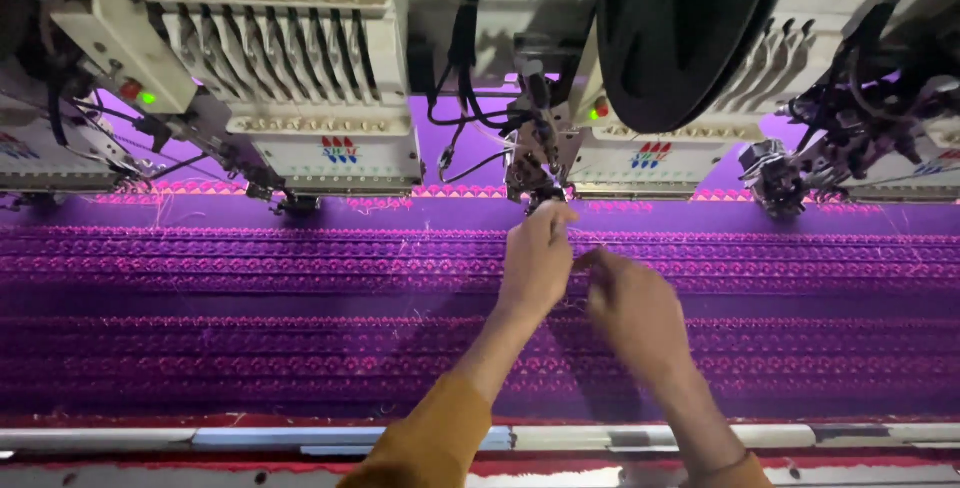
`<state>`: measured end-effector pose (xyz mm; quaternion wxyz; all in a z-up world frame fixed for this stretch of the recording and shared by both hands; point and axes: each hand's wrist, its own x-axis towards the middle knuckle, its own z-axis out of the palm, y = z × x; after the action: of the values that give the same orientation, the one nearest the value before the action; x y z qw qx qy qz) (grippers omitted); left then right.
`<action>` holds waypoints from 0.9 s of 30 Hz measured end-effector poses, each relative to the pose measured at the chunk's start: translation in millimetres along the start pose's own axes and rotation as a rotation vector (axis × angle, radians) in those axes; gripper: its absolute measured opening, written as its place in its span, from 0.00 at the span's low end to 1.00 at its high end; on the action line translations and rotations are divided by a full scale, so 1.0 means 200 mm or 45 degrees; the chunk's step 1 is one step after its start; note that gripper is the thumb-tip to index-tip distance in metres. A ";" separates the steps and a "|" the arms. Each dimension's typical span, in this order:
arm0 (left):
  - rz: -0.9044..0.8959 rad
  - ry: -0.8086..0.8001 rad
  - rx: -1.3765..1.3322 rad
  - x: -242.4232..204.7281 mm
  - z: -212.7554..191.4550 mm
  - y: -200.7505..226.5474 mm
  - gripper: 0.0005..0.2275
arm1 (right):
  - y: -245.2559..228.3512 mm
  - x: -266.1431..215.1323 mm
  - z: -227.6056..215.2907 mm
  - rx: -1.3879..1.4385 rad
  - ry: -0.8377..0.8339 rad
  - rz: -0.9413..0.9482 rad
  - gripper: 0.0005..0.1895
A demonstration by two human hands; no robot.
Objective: The person threads a white thread through the needle area of multiple industrial sewing machines arranged in a row. They pull the thread through the needle eye and guide it along the machine's thread path, repeating the process for each machine.
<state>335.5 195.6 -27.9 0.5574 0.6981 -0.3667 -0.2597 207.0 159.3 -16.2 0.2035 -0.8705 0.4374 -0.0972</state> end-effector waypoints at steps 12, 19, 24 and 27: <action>0.520 -0.170 0.797 -0.37 -0.22 -0.27 0.13 | -0.02 0.07 0.06 1.336 0.010 0.408 0.09; 0.428 0.359 0.339 -0.43 -0.35 0.05 0.02 | 0.02 -0.11 0.13 1.514 -0.102 0.489 0.05; -0.357 0.220 -1.260 -0.43 -0.23 0.09 0.04 | 0.02 -0.13 0.20 1.685 -0.230 0.494 0.05; -0.237 0.204 -0.734 -0.41 -0.19 0.04 0.04 | 0.02 -0.11 0.15 1.789 -0.195 0.498 0.07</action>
<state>314.0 282.6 -14.1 0.7334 0.5601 -0.1674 -0.3470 201.5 182.3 -44.1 0.7574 -0.4450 0.4039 -0.2555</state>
